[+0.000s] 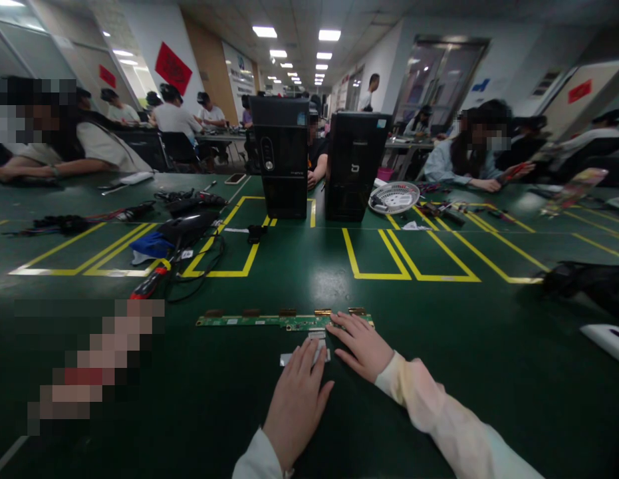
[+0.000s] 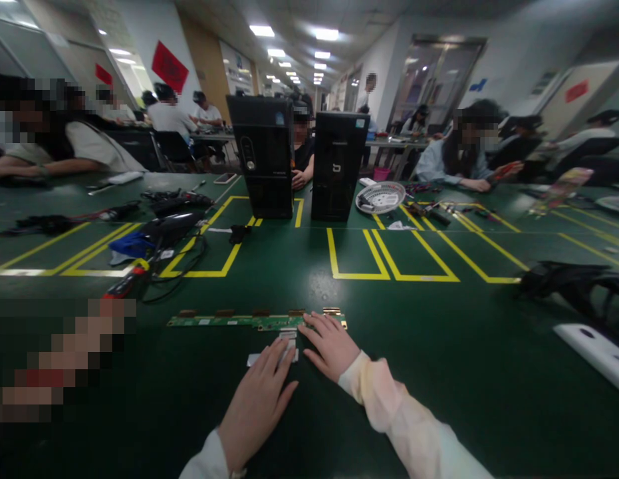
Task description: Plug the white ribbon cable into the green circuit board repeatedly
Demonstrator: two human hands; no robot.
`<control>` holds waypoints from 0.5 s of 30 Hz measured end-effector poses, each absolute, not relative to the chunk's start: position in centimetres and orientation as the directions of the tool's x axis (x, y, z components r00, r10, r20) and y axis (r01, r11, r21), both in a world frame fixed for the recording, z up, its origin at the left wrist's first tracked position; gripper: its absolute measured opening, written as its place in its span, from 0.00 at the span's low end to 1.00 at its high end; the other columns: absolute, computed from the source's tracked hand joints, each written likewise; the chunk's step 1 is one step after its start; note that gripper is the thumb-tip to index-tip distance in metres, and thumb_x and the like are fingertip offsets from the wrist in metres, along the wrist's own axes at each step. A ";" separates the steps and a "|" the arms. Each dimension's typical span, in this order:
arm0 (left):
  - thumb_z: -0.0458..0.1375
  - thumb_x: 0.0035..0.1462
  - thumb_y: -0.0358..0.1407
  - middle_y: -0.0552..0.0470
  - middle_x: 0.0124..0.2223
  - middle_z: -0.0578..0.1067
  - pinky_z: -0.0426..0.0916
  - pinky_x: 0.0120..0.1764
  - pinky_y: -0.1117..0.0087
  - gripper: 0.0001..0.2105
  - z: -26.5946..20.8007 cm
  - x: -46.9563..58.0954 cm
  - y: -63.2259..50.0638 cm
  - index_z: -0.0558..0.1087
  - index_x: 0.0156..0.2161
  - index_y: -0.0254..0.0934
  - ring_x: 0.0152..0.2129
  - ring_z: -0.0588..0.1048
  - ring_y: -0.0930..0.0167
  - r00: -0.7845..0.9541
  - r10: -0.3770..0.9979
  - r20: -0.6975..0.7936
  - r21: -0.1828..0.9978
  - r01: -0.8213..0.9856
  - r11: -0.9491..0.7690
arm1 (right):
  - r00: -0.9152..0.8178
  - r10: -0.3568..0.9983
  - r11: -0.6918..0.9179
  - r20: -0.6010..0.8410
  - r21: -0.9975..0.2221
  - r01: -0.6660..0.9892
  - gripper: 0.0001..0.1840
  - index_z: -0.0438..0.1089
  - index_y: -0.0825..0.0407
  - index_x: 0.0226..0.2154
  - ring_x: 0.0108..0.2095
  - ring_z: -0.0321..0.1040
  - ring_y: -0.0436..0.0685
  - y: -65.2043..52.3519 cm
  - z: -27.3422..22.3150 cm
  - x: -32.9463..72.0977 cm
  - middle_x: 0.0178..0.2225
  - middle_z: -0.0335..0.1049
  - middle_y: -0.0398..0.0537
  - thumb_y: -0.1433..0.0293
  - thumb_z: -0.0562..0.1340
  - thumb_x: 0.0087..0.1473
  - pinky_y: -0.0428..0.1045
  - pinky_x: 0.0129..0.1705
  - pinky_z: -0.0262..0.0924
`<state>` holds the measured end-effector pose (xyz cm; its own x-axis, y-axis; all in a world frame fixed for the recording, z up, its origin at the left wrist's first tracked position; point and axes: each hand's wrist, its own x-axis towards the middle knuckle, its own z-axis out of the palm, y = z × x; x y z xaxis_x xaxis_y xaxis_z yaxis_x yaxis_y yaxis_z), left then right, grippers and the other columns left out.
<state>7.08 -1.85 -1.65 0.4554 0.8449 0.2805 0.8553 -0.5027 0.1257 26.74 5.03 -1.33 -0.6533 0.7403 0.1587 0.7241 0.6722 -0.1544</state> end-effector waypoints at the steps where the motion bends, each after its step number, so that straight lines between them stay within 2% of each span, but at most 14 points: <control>1: 0.51 0.61 0.38 0.38 0.59 0.66 0.66 0.53 0.53 0.22 -1.6 7.1 -1.8 0.61 0.59 0.32 0.58 0.63 0.58 0.457 0.845 0.276 0.128 0.854 -0.504 | -0.653 0.741 0.672 0.158 -0.155 0.725 0.25 0.59 0.52 0.58 0.62 0.48 0.61 5.0 -1.3 26.8 0.61 0.54 0.54 0.64 0.53 0.59 0.61 0.61 0.48; 7: 0.50 0.61 0.38 0.39 0.60 0.65 0.64 0.55 0.54 0.22 -1.7 6.7 -1.5 0.60 0.59 0.33 0.58 0.62 0.59 0.470 0.838 0.277 0.154 0.839 -0.522 | -0.649 0.744 0.668 0.158 -0.162 0.727 0.25 0.59 0.53 0.58 0.62 0.47 0.61 5.0 -1.3 26.8 0.61 0.53 0.54 0.64 0.53 0.60 0.61 0.61 0.47; 15: 0.51 0.61 0.37 0.38 0.60 0.65 0.64 0.55 0.53 0.22 -1.5 6.6 -1.2 0.60 0.59 0.32 0.58 0.63 0.59 0.482 0.834 0.268 0.133 0.839 -0.528 | -0.648 0.748 0.664 0.144 -0.179 0.726 0.25 0.59 0.52 0.59 0.62 0.46 0.61 5.1 -1.5 26.8 0.62 0.52 0.53 0.64 0.53 0.60 0.61 0.61 0.47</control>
<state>6.59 -1.23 -1.50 0.4824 0.8340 0.2679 0.8388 -0.5279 0.1331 26.82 5.07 -1.45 -0.6479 0.7480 0.1438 0.7264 0.6636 -0.1790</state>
